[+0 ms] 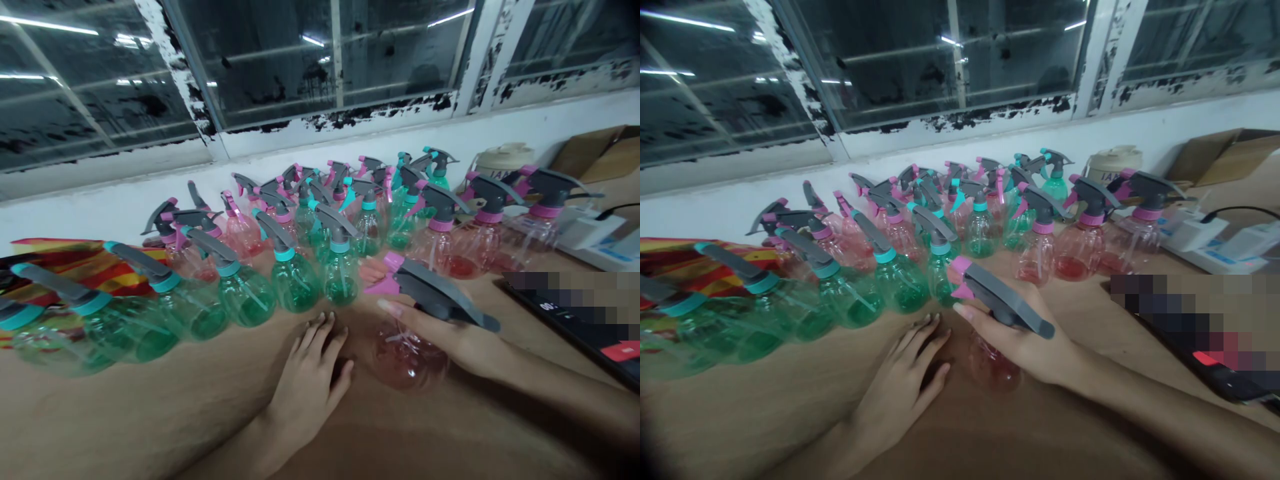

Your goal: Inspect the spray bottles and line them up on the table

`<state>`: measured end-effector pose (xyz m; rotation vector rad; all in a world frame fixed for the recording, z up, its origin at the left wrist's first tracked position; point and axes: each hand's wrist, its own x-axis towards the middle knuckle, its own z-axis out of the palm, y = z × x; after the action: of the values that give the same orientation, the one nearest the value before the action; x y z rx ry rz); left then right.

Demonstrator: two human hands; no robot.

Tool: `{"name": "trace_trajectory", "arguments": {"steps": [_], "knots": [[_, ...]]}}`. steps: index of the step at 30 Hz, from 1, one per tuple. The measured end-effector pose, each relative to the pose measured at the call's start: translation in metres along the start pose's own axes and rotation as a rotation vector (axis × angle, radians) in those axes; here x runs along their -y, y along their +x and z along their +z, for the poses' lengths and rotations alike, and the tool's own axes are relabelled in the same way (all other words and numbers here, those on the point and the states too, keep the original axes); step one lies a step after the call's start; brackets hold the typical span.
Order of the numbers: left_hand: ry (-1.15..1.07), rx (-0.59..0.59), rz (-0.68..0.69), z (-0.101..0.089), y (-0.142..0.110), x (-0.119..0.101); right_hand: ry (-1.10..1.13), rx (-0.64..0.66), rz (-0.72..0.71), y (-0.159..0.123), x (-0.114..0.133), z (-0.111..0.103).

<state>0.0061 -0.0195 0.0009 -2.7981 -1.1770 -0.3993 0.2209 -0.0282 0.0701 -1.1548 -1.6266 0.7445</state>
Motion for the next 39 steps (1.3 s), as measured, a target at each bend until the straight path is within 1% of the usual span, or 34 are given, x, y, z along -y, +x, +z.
{"name": "trace_trajectory", "arguments": {"steps": [4,9,16,20,23,29,36,39], "knots": [[0.01,0.022,-0.006,-0.001,0.001,0.0,0.084,0.043,0.047,0.001,0.0,0.0],[0.016,0.006,0.002,0.0,-0.001,0.0,0.153,0.049,0.072,0.0,0.001,0.002],[0.029,-0.001,0.002,0.003,-0.001,0.002,-0.045,0.063,0.071,-0.008,-0.006,0.0],[0.026,-0.024,0.01,0.002,-0.001,0.002,-0.055,0.05,0.039,-0.01,-0.007,0.0],[0.021,-0.038,0.016,0.002,-0.001,0.001,-0.069,0.011,0.013,-0.008,-0.003,0.0],[0.026,-0.041,0.012,0.003,-0.002,0.002,-0.002,-0.01,-0.037,-0.005,0.007,0.001],[0.015,-0.028,0.005,0.005,0.0,0.002,-0.052,-0.031,0.046,-0.012,-0.002,-0.002],[0.017,-0.024,0.006,0.005,0.0,0.002,-0.111,-0.048,-0.013,-0.014,-0.004,-0.008]]}}
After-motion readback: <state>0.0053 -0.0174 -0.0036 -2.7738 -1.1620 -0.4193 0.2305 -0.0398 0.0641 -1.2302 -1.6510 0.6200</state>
